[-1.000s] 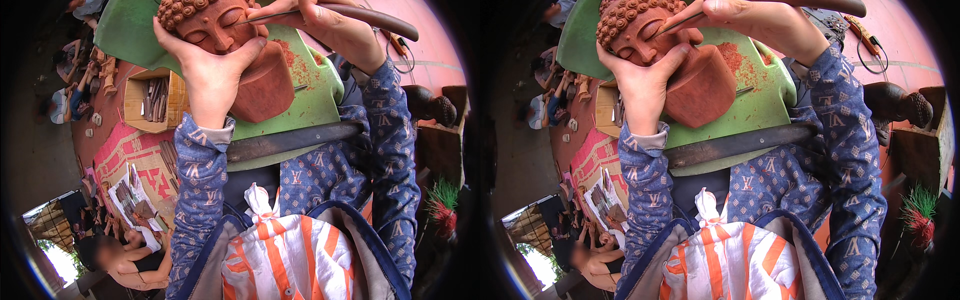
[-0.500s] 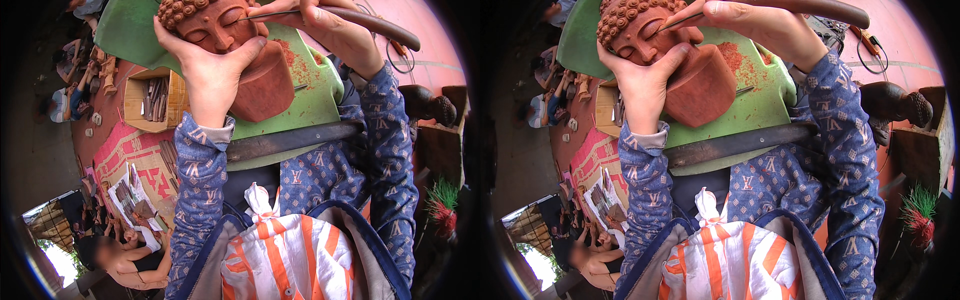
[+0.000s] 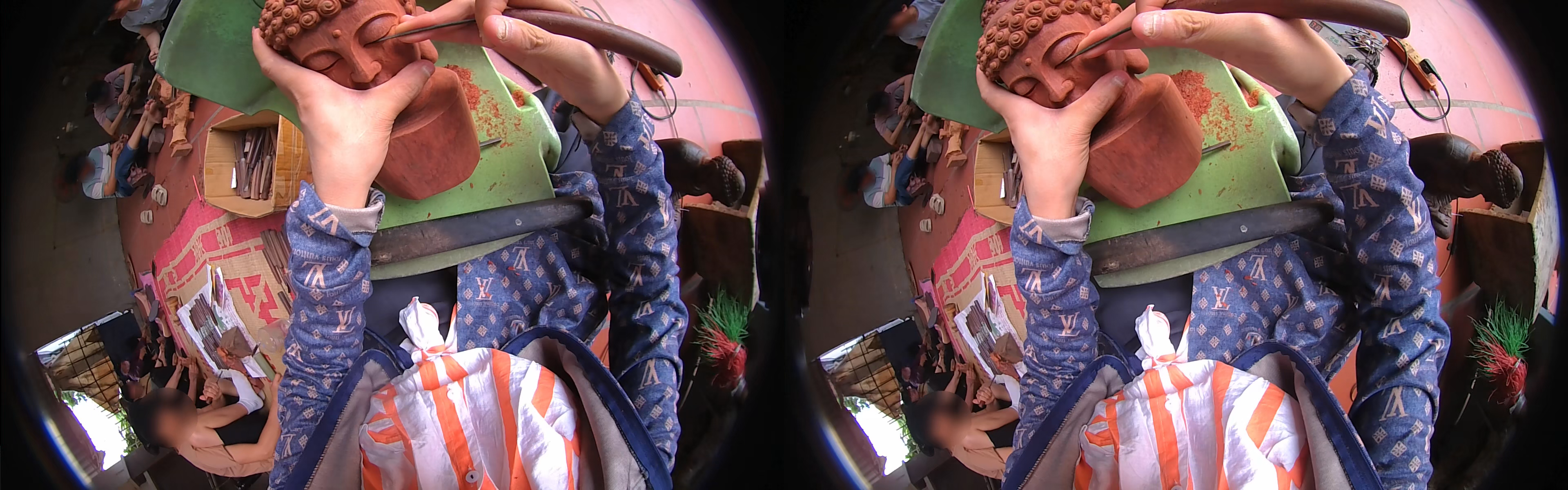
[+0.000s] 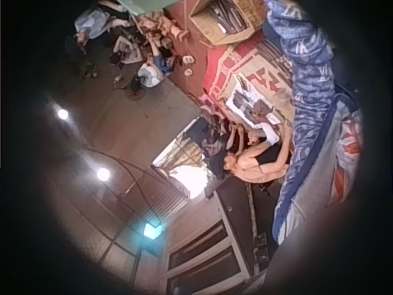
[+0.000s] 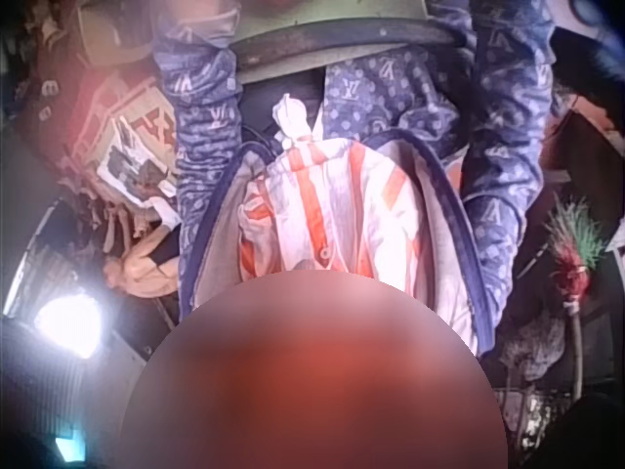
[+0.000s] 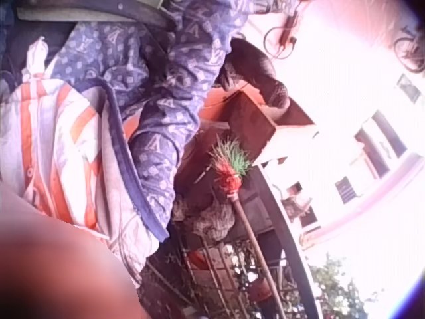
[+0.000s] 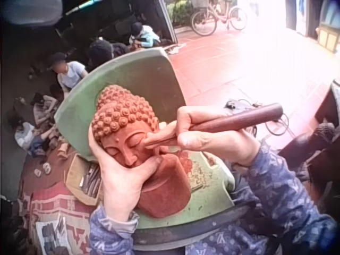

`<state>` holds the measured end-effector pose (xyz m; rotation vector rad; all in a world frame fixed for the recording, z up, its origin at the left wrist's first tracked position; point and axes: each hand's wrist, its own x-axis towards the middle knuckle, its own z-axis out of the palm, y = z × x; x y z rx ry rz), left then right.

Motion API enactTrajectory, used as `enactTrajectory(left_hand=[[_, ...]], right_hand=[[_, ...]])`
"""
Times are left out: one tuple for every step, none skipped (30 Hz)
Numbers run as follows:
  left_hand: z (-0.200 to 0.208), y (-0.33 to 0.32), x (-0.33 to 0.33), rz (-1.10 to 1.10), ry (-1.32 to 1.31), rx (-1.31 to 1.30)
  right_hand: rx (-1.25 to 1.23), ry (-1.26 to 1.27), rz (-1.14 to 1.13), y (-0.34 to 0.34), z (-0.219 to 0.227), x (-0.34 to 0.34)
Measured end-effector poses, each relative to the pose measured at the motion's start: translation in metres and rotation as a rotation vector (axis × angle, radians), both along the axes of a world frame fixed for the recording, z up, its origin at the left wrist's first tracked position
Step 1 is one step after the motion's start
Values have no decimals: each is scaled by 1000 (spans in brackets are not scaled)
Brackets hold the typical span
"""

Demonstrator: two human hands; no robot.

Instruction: The person selects a carving tool from a box and carves the face of a wooden Buddha head mounted on a green stand. They refine the eyes and nose area with a small chisel while seated on the floor among other workers.

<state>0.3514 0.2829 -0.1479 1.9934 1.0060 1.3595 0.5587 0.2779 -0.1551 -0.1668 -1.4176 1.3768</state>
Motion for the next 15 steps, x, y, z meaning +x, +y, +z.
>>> enactTrajectory(left_hand=[[1,-2,0,-5,-15,-27],[1,-2,0,-9,-33,-55],[1,-2,0,-24,-39,-45],[1,-1,1,-39,-46,-36],[2,0,2,-54,-50,-25],[2,2,2,-36,-28,-20],[2,3,1,-19,-6,-15],[2,3,0,1,16,-13],[2,3,1,-1,19,-12],[3,3,1,-3,23,-11],[3,3,2,-5,24,-9],[4,3,1,-4,25,-9],[4,2,1,-2,26,-9],[4,2,1,0,26,-8],[3,2,1,-1,27,-16]], right_hand=[[22,19,8,6,-10,1],[22,30,8,6,-12,1],[22,42,8,6,-13,0],[2,48,-2,2,-11,0],[-18,57,-11,0,-10,0],[-13,77,4,3,-11,1],[-7,98,18,6,-13,2],[-16,107,22,7,-14,1],[-24,117,26,8,-15,1],[-44,117,16,5,-12,1],[-63,115,5,3,-11,1],[-69,115,-3,2,-10,0],[-76,114,-11,2,-10,0],[-82,113,-19,1,-10,0],[-79,91,-31,0,-9,-1]])
